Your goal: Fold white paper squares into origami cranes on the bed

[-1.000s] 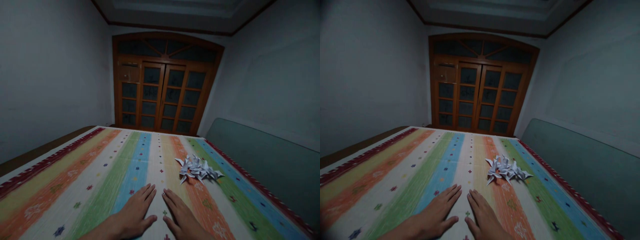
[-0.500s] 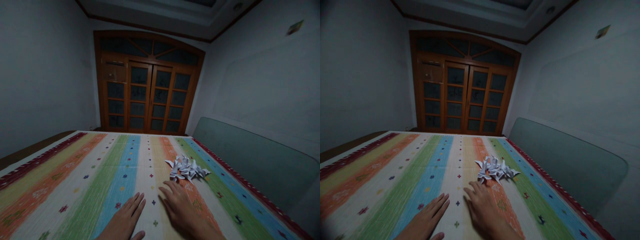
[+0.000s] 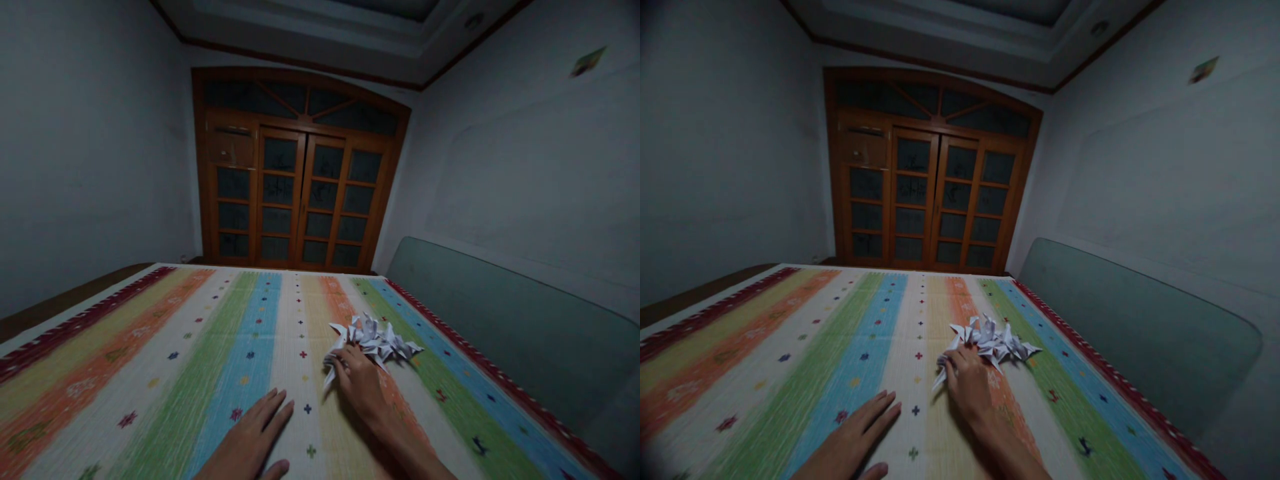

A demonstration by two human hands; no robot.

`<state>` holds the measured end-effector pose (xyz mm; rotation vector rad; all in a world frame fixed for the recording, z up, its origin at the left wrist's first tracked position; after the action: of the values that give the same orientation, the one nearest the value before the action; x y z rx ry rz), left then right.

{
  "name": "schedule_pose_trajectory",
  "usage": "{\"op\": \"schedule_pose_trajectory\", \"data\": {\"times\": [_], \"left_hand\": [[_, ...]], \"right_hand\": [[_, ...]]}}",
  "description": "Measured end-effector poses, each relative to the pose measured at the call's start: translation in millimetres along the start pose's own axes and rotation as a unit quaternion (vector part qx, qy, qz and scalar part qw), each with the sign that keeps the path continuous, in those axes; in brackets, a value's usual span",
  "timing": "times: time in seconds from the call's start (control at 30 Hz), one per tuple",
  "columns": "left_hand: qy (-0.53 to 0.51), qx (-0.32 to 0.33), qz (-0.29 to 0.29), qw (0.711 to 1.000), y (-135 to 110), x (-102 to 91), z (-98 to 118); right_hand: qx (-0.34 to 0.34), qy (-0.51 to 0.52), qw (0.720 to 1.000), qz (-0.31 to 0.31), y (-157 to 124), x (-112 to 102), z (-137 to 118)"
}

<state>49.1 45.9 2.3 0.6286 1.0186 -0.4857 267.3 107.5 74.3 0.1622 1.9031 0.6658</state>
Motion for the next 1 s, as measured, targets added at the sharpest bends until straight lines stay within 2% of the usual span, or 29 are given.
{"op": "schedule_pose_trajectory", "data": {"times": [0.03, 0.1, 0.23, 0.33, 0.47, 0.57, 0.67, 0.73, 0.8, 0.9, 1.0], "left_hand": [[-0.008, -0.012, 0.009, 1.000, -0.1, -3.1, -0.6], [-0.024, -0.038, 0.035, 0.998, 0.4, -10.6, -3.2], [-0.055, -0.071, 0.106, 0.990, 4.2, -27.5, -8.9], [-0.059, -0.049, 0.141, 0.987, 9.6, -37.2, -5.0], [-0.041, 0.022, 0.114, 0.992, 21.3, -39.0, 17.1], [-0.062, 0.066, 0.075, 0.993, 30.6, -37.8, 37.7], [-0.111, 0.068, 0.069, 0.989, 37.9, -39.2, 48.2], [-0.116, 0.060, 0.099, 0.987, 39.8, -41.9, 48.2], [-0.095, 0.072, 0.155, 0.981, 37.5, -46.9, 47.5], [-0.048, 0.121, 0.244, 0.961, 27.6, -54.6, 49.7], [-0.042, 0.135, 0.282, 0.949, 20.3, -59.5, 48.3]], "right_hand": [[-0.003, 0.024, 1.000, 0.006, 1.0, -1.3, -7.5], [0.003, 0.162, 0.987, 0.018, 2.3, -1.7, -20.8], [0.037, 0.340, 0.940, 0.005, -2.2, 10.6, -40.1], [0.064, 0.432, 0.900, -0.006, -12.6, 25.1, -47.0], [0.098, 0.516, 0.851, -0.017, -27.3, 41.1, -50.2], [0.113, 0.522, 0.845, 0.006, -32.0, 40.1, -47.9], [0.126, 0.522, 0.843, 0.033, -32.8, 35.9, -43.1], [0.140, 0.551, 0.821, 0.051, -34.3, 37.0, -39.1], [0.150, 0.595, 0.788, 0.060, -37.8, 43.8, -36.7], [0.136, 0.657, 0.740, 0.046, -44.3, 60.3, -41.2], [0.129, 0.692, 0.710, 0.028, -51.5, 74.9, -46.4]]}}
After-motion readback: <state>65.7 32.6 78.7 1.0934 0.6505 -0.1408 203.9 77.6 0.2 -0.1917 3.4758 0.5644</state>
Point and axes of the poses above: each hand's wrist, its own y-axis towards the middle knuckle, its own x-axis out of the palm, z = x × y, the point moved 9 cm from there along y, towards the middle knuckle, and after that the axes turned 5 degrees about -x, right-handed, at the moved point
